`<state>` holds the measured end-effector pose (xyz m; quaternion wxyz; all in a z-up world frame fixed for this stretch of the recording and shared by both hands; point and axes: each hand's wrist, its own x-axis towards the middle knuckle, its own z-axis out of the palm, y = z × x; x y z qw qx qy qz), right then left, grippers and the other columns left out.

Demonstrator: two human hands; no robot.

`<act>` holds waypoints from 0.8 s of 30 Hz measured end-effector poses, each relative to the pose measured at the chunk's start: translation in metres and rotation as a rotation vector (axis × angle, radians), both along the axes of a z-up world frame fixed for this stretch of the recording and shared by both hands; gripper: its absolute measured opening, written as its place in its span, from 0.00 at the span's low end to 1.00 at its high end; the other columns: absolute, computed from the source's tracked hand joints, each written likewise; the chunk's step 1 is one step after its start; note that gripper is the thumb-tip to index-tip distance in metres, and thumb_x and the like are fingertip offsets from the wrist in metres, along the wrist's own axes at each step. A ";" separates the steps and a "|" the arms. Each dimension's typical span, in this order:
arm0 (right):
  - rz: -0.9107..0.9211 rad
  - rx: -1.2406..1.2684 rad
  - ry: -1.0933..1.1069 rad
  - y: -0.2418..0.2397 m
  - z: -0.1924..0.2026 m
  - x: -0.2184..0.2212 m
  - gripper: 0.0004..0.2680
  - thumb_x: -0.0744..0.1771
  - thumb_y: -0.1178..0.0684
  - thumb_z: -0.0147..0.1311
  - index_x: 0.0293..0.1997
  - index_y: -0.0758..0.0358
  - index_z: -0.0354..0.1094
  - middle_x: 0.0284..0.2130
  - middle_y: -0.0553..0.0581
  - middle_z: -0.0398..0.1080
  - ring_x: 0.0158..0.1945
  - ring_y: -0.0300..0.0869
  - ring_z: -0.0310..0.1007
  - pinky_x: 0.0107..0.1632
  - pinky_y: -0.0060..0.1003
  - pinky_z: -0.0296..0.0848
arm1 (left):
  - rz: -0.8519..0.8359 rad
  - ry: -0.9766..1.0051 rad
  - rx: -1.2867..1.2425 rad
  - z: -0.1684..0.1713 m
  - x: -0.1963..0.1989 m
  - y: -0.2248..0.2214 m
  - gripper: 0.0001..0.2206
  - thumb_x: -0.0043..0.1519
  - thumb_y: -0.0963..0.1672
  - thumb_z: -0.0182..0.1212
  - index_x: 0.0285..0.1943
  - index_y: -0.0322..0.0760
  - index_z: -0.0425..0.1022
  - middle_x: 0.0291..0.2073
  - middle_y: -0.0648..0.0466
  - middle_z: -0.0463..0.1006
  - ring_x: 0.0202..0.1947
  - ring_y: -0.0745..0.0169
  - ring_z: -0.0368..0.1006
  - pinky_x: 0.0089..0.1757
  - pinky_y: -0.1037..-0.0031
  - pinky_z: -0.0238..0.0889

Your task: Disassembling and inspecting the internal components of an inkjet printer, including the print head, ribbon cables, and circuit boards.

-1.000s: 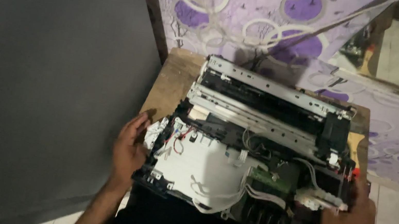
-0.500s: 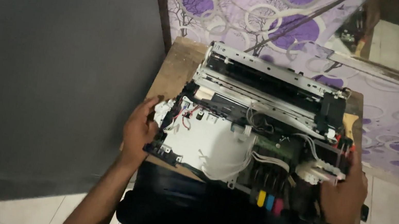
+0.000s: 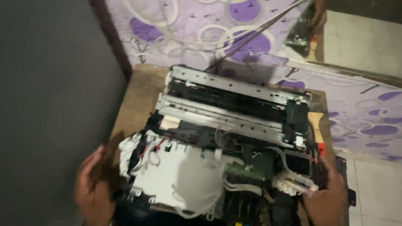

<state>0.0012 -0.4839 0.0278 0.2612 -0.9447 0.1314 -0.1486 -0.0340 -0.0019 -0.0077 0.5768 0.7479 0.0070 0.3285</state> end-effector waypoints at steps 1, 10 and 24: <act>-0.107 0.111 0.102 0.012 0.015 0.001 0.34 0.55 0.72 0.54 0.71 0.51 0.65 0.50 0.64 0.71 0.36 0.53 0.69 0.44 0.46 0.70 | 0.047 0.059 -0.019 0.000 -0.003 -0.004 0.20 0.68 0.42 0.44 0.65 0.23 0.67 0.63 0.36 0.70 0.65 0.40 0.70 0.62 0.58 0.66; -0.097 0.103 0.014 -0.007 -0.010 -0.005 0.36 0.54 0.72 0.64 0.71 0.52 0.65 0.49 0.63 0.70 0.31 0.44 0.65 0.33 0.37 0.69 | 0.064 0.180 0.309 -0.005 -0.027 -0.019 0.27 0.66 0.50 0.39 0.61 0.26 0.74 0.52 0.40 0.77 0.55 0.44 0.73 0.58 0.58 0.64; -0.097 0.430 -0.007 -0.006 0.025 -0.004 0.17 0.66 0.55 0.53 0.64 0.59 0.68 0.54 0.58 0.76 0.59 0.46 0.74 0.60 0.45 0.71 | -0.066 0.186 0.358 -0.016 -0.031 -0.003 0.22 0.50 0.43 0.68 0.55 0.38 0.75 0.58 0.42 0.72 0.60 0.43 0.70 0.57 0.53 0.65</act>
